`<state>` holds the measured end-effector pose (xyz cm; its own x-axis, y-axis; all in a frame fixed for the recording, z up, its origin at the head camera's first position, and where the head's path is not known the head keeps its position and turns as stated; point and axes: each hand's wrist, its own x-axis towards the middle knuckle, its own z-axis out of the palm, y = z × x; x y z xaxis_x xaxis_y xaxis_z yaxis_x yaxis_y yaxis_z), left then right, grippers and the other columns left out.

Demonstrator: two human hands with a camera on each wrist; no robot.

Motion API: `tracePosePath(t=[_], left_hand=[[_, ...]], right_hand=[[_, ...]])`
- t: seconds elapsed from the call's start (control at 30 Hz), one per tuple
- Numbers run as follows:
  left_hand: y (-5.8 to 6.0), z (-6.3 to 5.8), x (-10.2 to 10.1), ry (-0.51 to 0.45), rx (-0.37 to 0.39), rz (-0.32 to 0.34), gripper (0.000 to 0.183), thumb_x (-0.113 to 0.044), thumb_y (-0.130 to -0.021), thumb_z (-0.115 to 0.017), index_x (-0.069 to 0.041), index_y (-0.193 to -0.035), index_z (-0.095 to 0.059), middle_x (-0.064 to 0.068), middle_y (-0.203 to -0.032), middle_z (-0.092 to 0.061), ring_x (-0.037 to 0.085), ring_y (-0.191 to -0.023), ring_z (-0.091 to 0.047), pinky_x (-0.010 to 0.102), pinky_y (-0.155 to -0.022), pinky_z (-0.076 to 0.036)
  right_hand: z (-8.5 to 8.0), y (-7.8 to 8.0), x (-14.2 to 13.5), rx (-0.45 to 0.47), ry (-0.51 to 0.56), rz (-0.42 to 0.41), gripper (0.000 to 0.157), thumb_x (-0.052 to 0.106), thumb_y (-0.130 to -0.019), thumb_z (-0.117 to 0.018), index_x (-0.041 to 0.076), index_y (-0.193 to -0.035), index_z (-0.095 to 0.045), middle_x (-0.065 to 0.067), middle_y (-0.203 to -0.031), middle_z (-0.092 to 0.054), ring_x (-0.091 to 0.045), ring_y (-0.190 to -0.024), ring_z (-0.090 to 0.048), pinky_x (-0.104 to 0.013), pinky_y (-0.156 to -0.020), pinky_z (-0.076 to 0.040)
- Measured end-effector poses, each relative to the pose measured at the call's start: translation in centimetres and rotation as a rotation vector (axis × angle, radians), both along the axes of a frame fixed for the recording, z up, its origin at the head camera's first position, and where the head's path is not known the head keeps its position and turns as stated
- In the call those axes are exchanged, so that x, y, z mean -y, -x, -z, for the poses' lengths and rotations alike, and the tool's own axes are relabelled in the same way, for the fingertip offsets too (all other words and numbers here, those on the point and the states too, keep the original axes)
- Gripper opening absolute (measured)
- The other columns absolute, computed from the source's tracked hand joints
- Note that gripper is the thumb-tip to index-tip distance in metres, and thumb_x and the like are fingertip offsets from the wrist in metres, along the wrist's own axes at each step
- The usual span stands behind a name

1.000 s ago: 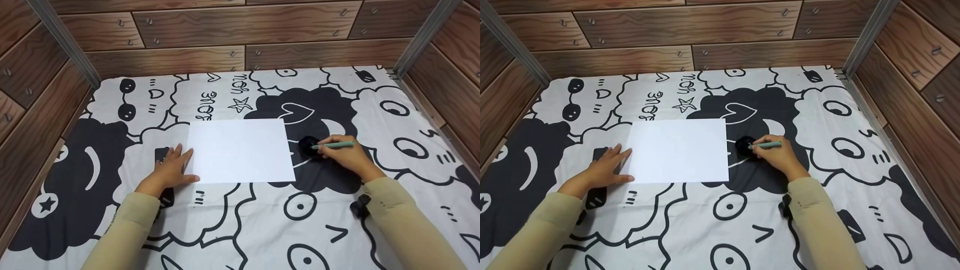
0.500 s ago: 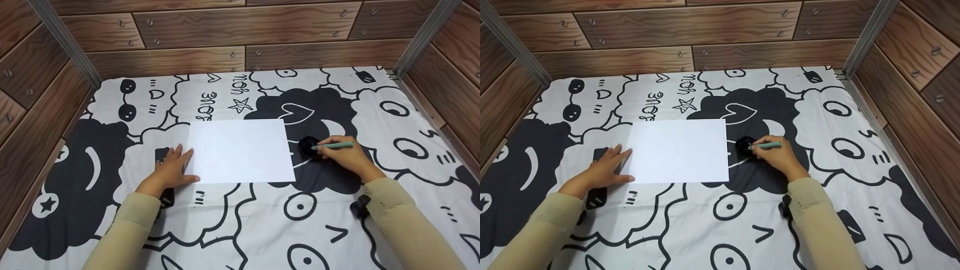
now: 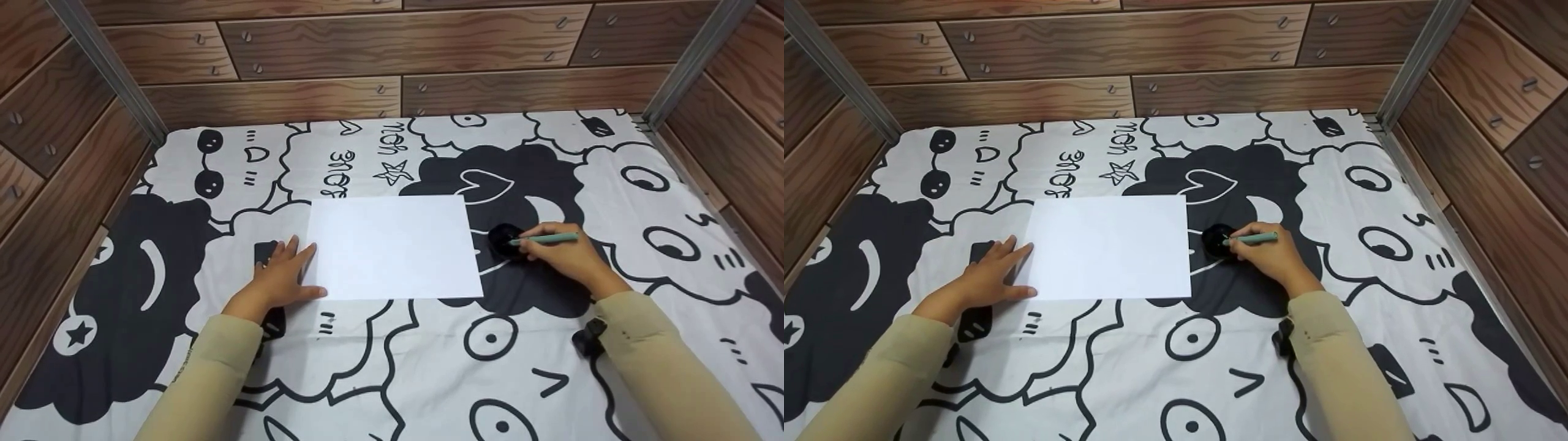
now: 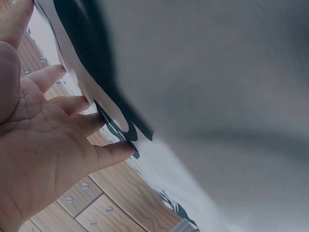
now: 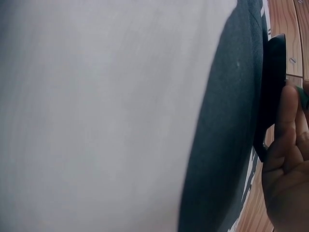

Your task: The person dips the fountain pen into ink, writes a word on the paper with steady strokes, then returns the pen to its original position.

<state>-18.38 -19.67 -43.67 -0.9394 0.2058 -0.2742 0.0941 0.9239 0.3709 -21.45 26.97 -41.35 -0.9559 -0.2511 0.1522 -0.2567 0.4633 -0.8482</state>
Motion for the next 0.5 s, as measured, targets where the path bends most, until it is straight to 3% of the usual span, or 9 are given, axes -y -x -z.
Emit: tracePosePath(t=[0.27, 0.5], left_hand=[[-0.04, 0.1, 0.01, 0.004, 0.0, -0.001, 0.093, -0.051, -0.08, -0.071, -0.01, -0.151, -0.028, 0.025, -0.155, -0.01, 0.046, -0.14, -0.003, 0.073, -0.1, -0.008], [-0.09, -0.15, -0.1, 0.004, 0.012, -0.004, 0.092, -0.049, -0.08, -0.071, -0.011, -0.151, -0.027, 0.024, -0.155, -0.009, 0.045, -0.14, -0.003, 0.072, -0.101, -0.008]], right_hand=[[0.02, 0.09, 0.06, 0.015, 0.031, 0.006, 0.015, -0.001, -0.086, -0.067, -0.013, -0.096, -0.068, -0.026, -0.083, -0.068, -0.014, -0.064, -0.066, -0.02, -0.06, -0.053], [-0.09, 0.15, 0.16, -0.025, 0.042, 0.016, 0.016, -0.001, -0.085, -0.068, -0.013, -0.096, -0.068, -0.024, -0.081, -0.068, -0.012, -0.062, -0.066, -0.02, -0.059, -0.052]])
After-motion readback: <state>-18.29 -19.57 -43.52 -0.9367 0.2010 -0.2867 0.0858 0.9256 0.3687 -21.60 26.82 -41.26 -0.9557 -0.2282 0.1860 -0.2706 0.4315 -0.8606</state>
